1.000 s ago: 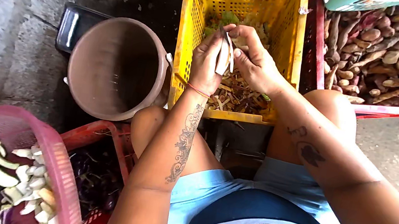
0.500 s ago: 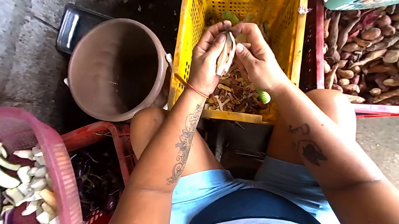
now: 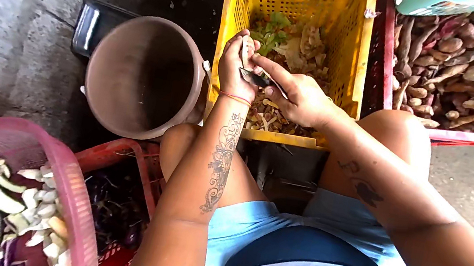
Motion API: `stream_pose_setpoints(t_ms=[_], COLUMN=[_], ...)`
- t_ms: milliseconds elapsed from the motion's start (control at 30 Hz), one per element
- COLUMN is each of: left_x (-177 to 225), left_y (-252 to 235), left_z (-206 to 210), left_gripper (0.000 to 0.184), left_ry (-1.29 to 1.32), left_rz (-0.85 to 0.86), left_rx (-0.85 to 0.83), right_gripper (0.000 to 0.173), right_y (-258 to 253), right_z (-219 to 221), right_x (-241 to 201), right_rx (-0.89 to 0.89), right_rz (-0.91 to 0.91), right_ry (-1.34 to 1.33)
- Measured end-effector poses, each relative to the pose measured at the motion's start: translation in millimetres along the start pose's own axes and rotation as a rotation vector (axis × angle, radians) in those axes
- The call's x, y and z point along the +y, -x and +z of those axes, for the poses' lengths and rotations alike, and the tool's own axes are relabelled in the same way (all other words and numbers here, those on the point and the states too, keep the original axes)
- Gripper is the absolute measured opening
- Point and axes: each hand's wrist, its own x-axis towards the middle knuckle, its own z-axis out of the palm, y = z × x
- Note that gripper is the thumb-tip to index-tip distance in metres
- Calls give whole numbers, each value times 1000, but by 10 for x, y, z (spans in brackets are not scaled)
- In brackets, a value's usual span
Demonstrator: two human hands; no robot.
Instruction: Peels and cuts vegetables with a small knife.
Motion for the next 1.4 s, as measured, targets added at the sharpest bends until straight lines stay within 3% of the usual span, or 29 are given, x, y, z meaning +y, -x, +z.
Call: stream_pose_setpoints(t_ms=[300, 500, 667, 1100, 1400], left_x=[-82, -124, -122, -209, -176], left_y=[-19, 13, 18, 66, 54], left_z=[-9, -40, -38, -16, -49], left_gripper=[18, 20, 22, 24, 26], left_ry=[59, -57, -87, -178, -205], left_rz=[108, 216, 267, 434, 457], left_rx=[-27, -127, -169, -251, -355], right_gripper=[50, 41, 56, 41, 50], right_y=[2, -6, -15, -39, -19], right_z=[40, 10, -50, -54, -118], right_x=[-29, -11, 18, 79, 46], right_rx=[59, 80, -8, 120, 99], right_rz=[36, 48, 106, 80, 133], right_ry=[87, -37, -165, -202, -312])
